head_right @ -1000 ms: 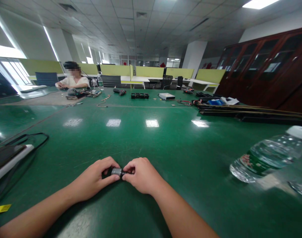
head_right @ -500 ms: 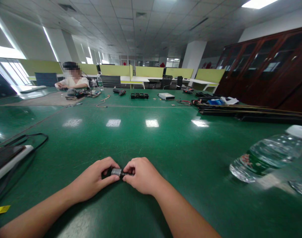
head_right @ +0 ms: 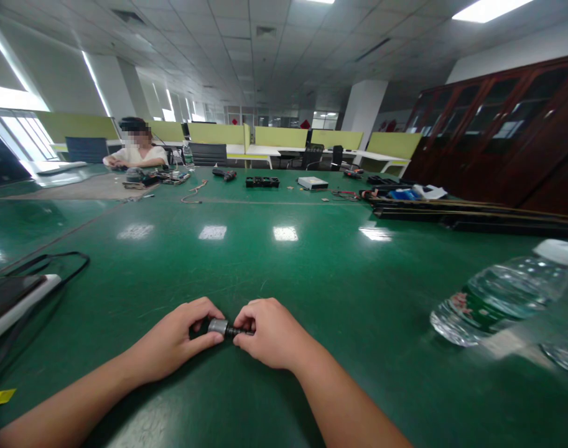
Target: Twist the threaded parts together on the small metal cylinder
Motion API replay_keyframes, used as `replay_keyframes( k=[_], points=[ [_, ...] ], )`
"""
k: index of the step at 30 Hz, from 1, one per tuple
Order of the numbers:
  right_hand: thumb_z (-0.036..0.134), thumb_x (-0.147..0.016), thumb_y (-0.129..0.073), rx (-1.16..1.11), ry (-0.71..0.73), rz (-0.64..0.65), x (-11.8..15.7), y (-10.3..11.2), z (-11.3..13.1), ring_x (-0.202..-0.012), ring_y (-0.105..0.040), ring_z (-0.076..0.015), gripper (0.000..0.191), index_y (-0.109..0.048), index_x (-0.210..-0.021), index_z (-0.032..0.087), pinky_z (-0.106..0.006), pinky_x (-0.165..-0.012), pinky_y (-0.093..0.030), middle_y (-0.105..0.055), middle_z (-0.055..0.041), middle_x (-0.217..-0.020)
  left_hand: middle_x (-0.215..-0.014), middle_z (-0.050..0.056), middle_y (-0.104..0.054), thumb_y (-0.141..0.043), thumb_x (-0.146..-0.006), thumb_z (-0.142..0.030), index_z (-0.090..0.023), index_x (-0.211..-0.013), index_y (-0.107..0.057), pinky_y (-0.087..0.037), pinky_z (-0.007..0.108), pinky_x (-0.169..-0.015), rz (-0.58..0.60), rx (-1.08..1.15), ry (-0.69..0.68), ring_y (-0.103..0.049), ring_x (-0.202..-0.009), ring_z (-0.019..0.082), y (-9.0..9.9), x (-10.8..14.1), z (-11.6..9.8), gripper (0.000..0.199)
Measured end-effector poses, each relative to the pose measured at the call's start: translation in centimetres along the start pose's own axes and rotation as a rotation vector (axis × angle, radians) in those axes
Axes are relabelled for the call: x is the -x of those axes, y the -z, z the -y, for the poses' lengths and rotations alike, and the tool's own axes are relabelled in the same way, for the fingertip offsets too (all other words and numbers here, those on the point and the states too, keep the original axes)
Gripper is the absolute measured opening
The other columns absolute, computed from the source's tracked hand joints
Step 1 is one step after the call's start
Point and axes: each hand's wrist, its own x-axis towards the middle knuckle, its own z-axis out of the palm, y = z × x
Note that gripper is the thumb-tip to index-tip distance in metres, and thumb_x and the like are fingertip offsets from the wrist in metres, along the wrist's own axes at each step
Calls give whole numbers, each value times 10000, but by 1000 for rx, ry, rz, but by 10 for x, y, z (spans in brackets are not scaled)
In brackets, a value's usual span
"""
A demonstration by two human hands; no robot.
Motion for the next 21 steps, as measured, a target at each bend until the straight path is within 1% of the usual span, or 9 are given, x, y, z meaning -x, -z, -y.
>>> replay_keyframes(
  k=[5, 10, 13, 17, 21],
  points=[
    [172, -721, -701, 33, 2, 18, 2, 4, -2, -653, -558, -113, 88, -729, -802, 192, -222, -597, -392, -647, 14, -719, -881, -1, -631, -644, -898, -356, -231, -983, -661, -390, 272, -692, 3, 7, -5, -552, -765, 173, 0, -1, 2, 152],
    [174, -712, -693, 49, -46, 49, 5, 9, -5, -635, -554, -104, 107, -731, -810, 197, -215, -577, -388, -635, 23, -708, -887, -2, -627, -651, -893, -366, -229, -983, -664, -389, 275, -706, 13, 9, 9, -548, -780, 177, 0, -1, 2, 164],
    [179, -700, -694, 51, -84, 75, 6, 15, -6, -627, -554, -107, 123, -738, -813, 197, -214, -566, -390, -638, 20, -702, -887, -2, -625, -646, -895, -370, -230, -988, -666, -388, 278, -706, 19, 13, 22, -544, -775, 178, 0, -1, 2, 169],
    [185, -685, -695, 56, -153, 127, 8, 28, -10, -602, -553, -111, 116, -738, -793, 190, -216, -539, -387, -637, 18, -671, -896, 0, -623, -636, -900, -377, -231, -994, -667, -392, 278, -707, 25, 19, 30, -544, -777, 177, 1, -1, 2, 177],
    [179, -667, -705, 102, -244, 114, 11, 38, -16, -596, -555, -119, 113, -741, -774, 182, -224, -530, -384, -646, 5, -672, -895, -1, -622, -631, -904, -393, -235, -998, -664, -393, 278, -706, 28, 20, 30, -543, -780, 178, 1, -2, 3, 187]
  ],
)
